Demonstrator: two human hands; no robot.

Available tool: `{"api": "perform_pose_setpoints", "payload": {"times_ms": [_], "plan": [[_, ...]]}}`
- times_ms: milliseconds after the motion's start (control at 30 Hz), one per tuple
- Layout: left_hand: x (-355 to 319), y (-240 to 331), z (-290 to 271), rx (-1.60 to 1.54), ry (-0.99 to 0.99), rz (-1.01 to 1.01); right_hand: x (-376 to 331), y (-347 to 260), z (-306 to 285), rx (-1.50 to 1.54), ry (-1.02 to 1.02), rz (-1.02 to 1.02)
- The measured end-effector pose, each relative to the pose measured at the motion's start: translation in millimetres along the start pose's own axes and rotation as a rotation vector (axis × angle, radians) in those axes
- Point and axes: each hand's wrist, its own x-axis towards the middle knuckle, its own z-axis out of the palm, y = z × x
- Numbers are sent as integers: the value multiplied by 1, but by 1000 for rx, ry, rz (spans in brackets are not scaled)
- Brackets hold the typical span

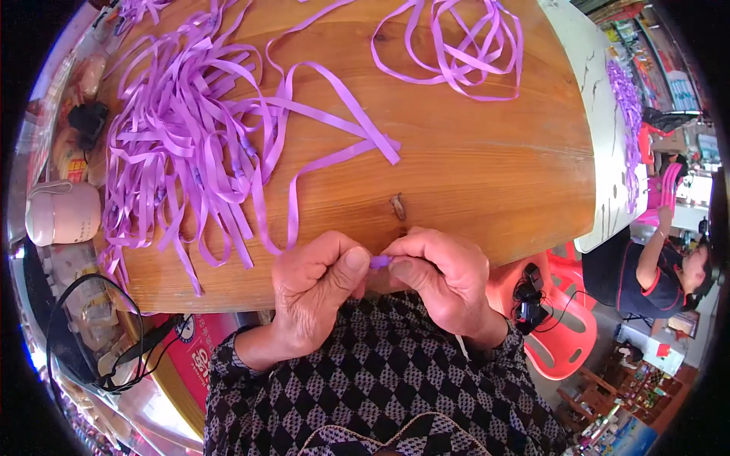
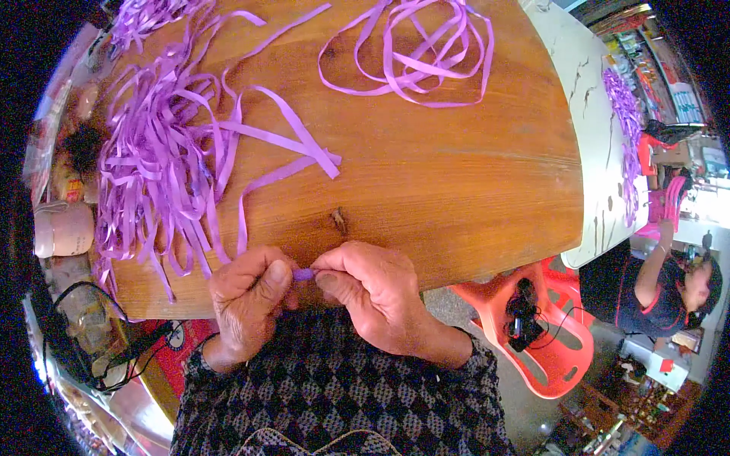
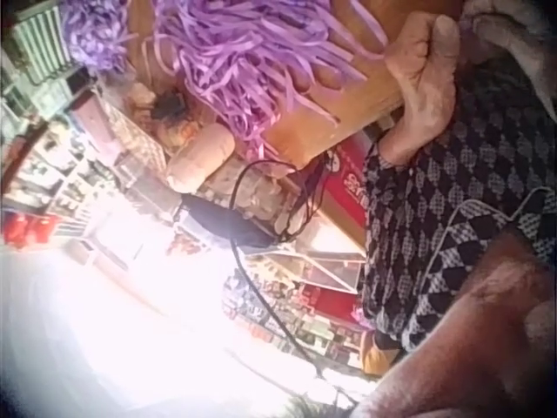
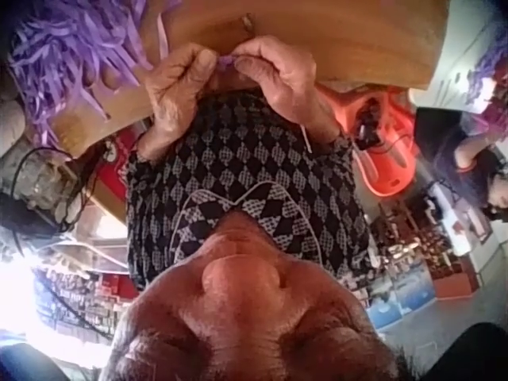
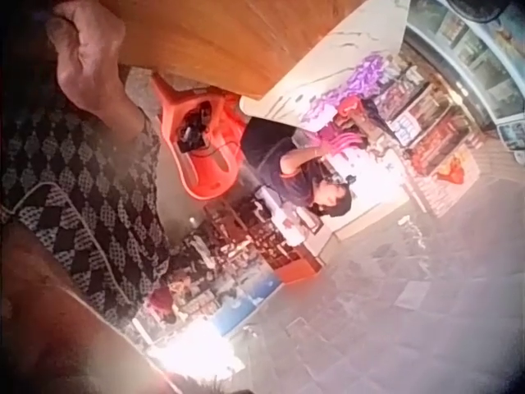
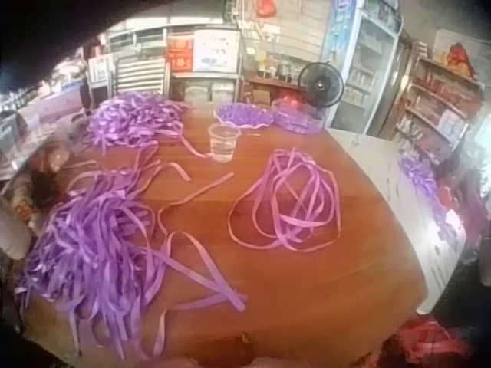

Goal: The person ties knots in purple ribbons by hand, pulling each ribbon taut and then folding and looping it to form a knot. They repeat this process for each ribbon, picking up new ones from the pile on the wooden table.

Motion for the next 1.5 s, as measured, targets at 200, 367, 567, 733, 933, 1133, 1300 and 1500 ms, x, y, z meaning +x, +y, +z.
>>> {"api": "perform_pose_setpoints", "payload": {"times_ms": [200, 367, 567, 733, 933, 1133, 1300, 1500], "plan": [[0, 0, 9, -94, 22, -101, 1, -1, -3, -117, 89, -167], [-5, 9, 19, -47, -14, 75, -4, -11, -4, -270, 123, -338], [-8, 1, 20, -141, -113, 45, -8, -18, -7, -338, 150, -424], [-2, 11, 15, 69, 17, 268, 33, -44, -64, -157, 202, -67], [-7, 14, -7, 239, 188, 373, 180, -30, -153, -33, 393, 67], [-6, 12, -9, 234, 282, 486, 271, 40, -284, -971, 404, -402], [-8, 8, -50, 531, 477, 520, 276, 34, -150, -1407, 500, -113], [2, 20, -46, 738, 406, 504, 179, 8, -93, -841, 94, -429]]}}
